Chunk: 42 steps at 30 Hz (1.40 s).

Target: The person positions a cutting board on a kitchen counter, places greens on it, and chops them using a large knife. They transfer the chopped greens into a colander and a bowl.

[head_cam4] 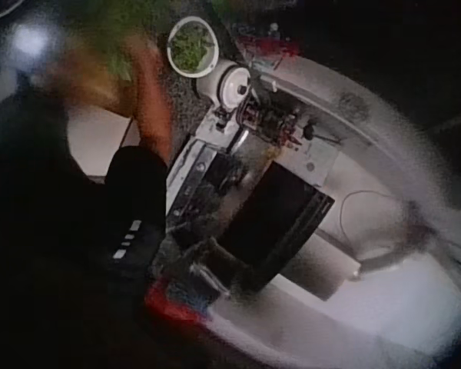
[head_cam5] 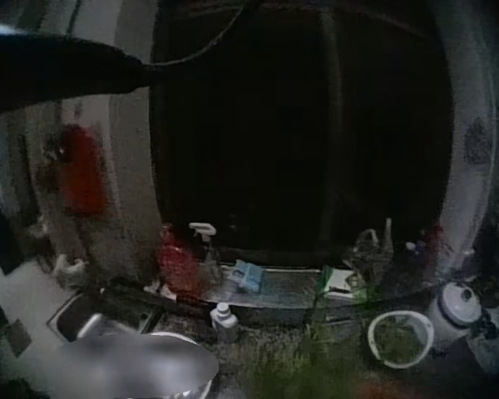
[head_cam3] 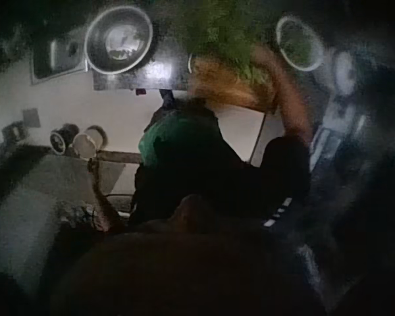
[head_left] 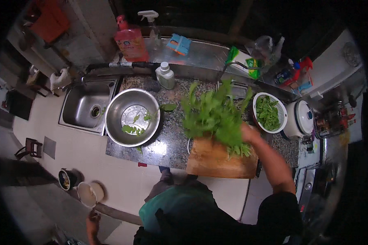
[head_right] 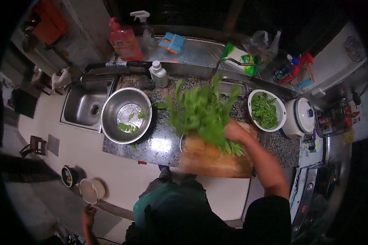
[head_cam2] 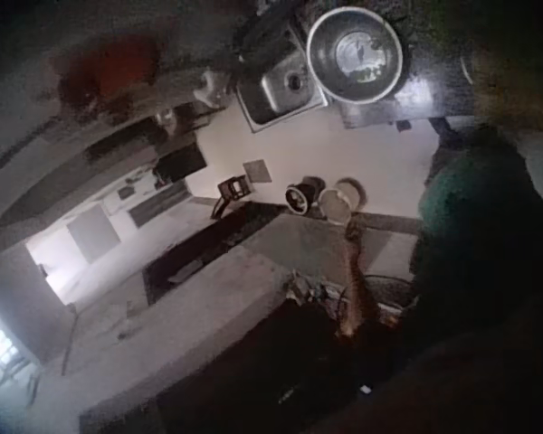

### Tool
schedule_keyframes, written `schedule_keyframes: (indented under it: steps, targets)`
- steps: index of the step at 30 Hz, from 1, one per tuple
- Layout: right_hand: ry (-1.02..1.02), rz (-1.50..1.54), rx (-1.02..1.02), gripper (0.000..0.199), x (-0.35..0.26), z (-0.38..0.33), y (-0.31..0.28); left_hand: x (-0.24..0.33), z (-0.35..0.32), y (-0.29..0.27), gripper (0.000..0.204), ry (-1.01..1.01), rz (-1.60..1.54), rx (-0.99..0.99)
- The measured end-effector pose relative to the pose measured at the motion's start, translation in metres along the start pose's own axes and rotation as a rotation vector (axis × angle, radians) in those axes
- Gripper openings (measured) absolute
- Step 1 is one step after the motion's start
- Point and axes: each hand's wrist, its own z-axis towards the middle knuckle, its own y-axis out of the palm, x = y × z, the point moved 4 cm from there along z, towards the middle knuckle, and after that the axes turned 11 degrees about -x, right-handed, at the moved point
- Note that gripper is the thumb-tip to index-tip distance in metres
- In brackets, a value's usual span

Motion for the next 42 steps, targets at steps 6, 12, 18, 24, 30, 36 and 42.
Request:
schedule_keyframes:
  steps: [6,12,18,24,30,36,42]
  targets:
    - [0.253,-0.556,0.052,0.063,0.096,-0.026,0.080,-0.026,-0.063,-0.038,0.052,-0.428,0.361,0.229]
    - [0.226,-0.822,0.158,0.080,0.049,-0.052,0.082,-0.121,-0.129,0.005,0.046,-0.544,0.283,0.132]
    - [0.286,-0.954,0.103,0.071,-0.002,-0.082,0.040,-0.174,-0.071,0.081,0.042,-0.442,0.107,-0.142]
    - [-0.004,-0.384,0.256,0.035,-0.169,0.078,0.085,-0.192,0.074,0.063,0.038,-0.186,0.008,-0.224]
    - [0.235,-0.395,0.022,0.037,-0.202,0.297,0.209,-0.244,0.166,0.009,0.036,0.148,0.132,-0.064]
    - [-0.288,-0.255,-0.026,0.022,-0.349,0.470,0.349,-0.330,0.147,0.033,0.030,-0.068,0.117,-0.245]
    - [-0.274,-0.799,-0.384,0.018,-0.306,0.635,0.525,-0.259,0.181,0.012,0.032,-0.393,-0.105,-0.274]
